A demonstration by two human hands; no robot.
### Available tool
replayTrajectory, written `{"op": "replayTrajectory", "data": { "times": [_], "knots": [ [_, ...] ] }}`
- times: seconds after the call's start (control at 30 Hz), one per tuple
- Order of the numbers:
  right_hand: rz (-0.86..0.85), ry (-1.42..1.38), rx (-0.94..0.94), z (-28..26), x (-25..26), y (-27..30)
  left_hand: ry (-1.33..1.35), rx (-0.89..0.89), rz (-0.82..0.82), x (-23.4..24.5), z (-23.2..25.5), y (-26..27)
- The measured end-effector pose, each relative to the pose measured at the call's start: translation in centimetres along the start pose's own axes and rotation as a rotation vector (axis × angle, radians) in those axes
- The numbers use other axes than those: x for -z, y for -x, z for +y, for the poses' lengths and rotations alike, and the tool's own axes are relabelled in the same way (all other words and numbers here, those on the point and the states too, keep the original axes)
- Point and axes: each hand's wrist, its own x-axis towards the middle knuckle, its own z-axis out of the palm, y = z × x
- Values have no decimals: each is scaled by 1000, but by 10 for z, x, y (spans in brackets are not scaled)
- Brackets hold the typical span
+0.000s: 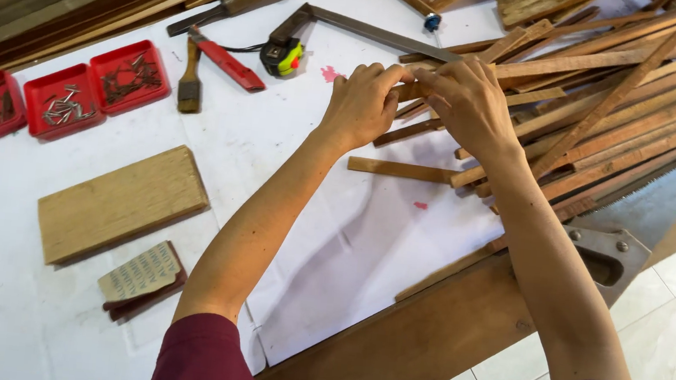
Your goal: The person hammers nails into small wooden frame assemblies on a workbench, then sorts through a pile of thin wood strips and sands small wood pieces with a sanding block, rubbing the surfaces and edges of each piece by hand.
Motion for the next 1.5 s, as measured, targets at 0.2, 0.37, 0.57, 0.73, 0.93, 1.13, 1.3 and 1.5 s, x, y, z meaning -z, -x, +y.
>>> {"op": "replayTrajectory", "data": {
  "times": [0.2, 0.37, 0.57, 0.73, 0.93, 1.13, 1.3, 1.5],
  "knots": [
    [-59, -159, 56, -73, -27, -14, -105, 32, 110, 45, -33, 78],
    [-31, -258, 176, -139, -36, -22, -150, 110, 170, 86, -46, 141],
    [-57, -363, 264, -207, -52, -27, -173, 216, 224, 116, -64, 214],
    [-59, -430, 317, -259, -65, -28, -163, 325, 240, 141, -75, 269],
    [-84, -506, 378, -300, -85, -22, -129, 337, 286, 158, -88, 328],
    [-119, -473, 369, -319, -105, -8, -77, 573, 81, 167, -87, 369],
    [-164, -478, 335, -327, -113, -4, -167, 537, 61, 153, -102, 387],
    [-105, -445, 286, -323, -114, -5, -158, 531, 191, 158, -106, 398]
  ]
}}
